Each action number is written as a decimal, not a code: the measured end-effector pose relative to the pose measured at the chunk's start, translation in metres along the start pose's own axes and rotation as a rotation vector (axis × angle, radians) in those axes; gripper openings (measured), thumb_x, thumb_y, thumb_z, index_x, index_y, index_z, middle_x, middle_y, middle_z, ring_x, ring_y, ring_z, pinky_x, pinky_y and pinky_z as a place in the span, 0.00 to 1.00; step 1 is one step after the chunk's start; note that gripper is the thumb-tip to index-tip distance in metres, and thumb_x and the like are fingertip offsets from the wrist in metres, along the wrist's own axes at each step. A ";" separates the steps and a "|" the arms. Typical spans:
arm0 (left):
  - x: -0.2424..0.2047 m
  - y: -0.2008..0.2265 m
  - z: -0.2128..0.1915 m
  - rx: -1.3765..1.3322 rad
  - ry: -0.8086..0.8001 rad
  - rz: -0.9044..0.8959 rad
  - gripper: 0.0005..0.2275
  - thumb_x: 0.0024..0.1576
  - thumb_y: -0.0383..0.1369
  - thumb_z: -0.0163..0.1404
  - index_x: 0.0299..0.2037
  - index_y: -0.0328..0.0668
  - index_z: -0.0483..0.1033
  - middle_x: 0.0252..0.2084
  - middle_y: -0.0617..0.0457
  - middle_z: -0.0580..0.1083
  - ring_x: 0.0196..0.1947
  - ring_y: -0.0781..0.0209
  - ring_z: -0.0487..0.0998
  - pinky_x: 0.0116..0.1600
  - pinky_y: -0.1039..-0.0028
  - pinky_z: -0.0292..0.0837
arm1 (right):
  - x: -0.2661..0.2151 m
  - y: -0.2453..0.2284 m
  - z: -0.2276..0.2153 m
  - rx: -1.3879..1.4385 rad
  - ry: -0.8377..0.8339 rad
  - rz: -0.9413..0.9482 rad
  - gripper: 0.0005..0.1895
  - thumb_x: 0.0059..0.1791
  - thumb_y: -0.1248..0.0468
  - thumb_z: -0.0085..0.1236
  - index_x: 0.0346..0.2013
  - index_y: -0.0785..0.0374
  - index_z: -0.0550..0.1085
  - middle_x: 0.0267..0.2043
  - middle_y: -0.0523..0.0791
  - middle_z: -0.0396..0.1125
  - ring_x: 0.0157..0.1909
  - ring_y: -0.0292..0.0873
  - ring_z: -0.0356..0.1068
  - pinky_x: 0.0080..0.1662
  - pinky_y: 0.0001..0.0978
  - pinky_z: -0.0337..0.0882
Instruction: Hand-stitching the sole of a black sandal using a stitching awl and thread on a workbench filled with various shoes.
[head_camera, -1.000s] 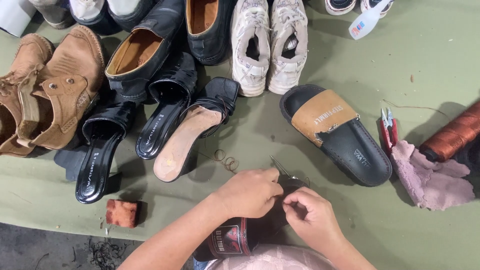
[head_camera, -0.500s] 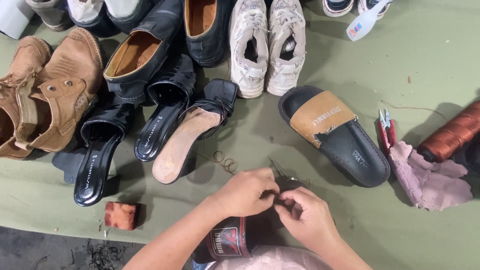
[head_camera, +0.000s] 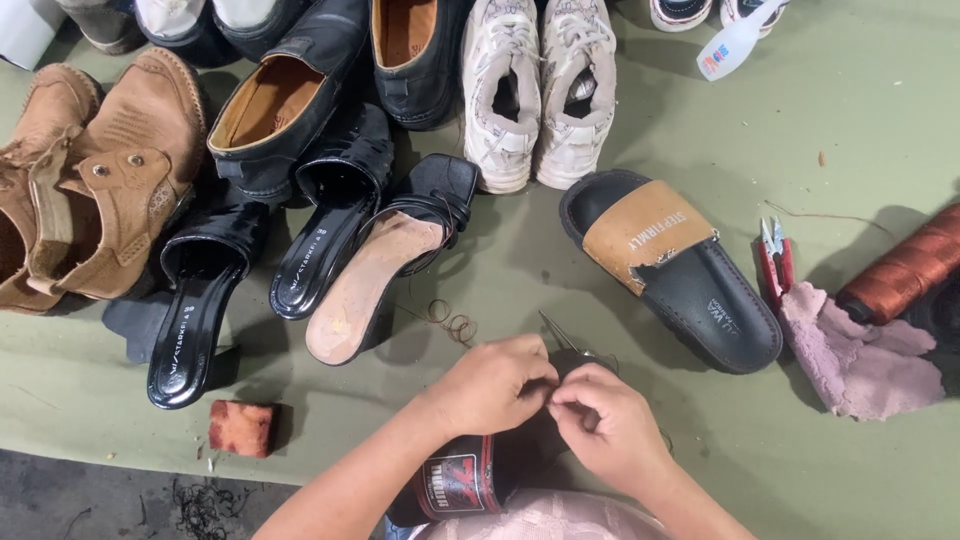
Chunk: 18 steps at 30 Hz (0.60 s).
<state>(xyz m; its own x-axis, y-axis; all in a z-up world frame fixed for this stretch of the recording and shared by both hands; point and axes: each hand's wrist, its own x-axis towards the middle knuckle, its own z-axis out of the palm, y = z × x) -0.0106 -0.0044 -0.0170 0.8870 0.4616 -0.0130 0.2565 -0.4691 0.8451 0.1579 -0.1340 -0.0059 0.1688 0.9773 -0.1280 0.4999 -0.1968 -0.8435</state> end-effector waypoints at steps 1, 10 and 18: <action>-0.002 0.001 0.001 0.001 -0.003 0.000 0.07 0.56 0.31 0.50 0.38 0.49 0.81 0.37 0.58 0.72 0.33 0.56 0.77 0.35 0.64 0.73 | -0.001 -0.002 -0.001 0.002 0.001 0.001 0.02 0.45 0.67 0.62 0.28 0.59 0.81 0.34 0.37 0.71 0.17 0.34 0.61 0.26 0.23 0.65; 0.000 -0.001 -0.002 -0.002 0.062 -0.022 0.06 0.55 0.30 0.52 0.37 0.51 0.83 0.35 0.61 0.73 0.32 0.59 0.77 0.38 0.66 0.73 | 0.000 -0.003 -0.009 -0.018 -0.081 -0.097 0.05 0.41 0.67 0.64 0.23 0.55 0.77 0.39 0.38 0.77 0.23 0.33 0.63 0.29 0.23 0.69; 0.002 -0.014 -0.007 -0.537 -0.013 -0.361 0.15 0.50 0.24 0.51 0.48 0.49 0.78 0.39 0.58 0.74 0.34 0.71 0.72 0.40 0.82 0.69 | 0.028 -0.013 -0.034 -0.176 -0.447 -0.127 0.15 0.53 0.59 0.49 0.48 0.53 0.82 0.40 0.37 0.80 0.41 0.39 0.80 0.46 0.32 0.75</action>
<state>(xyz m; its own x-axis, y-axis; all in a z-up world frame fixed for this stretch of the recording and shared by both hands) -0.0150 0.0089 -0.0250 0.7860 0.5094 -0.3502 0.3151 0.1573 0.9359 0.1850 -0.1072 0.0189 -0.2642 0.9249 -0.2733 0.6349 -0.0466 -0.7712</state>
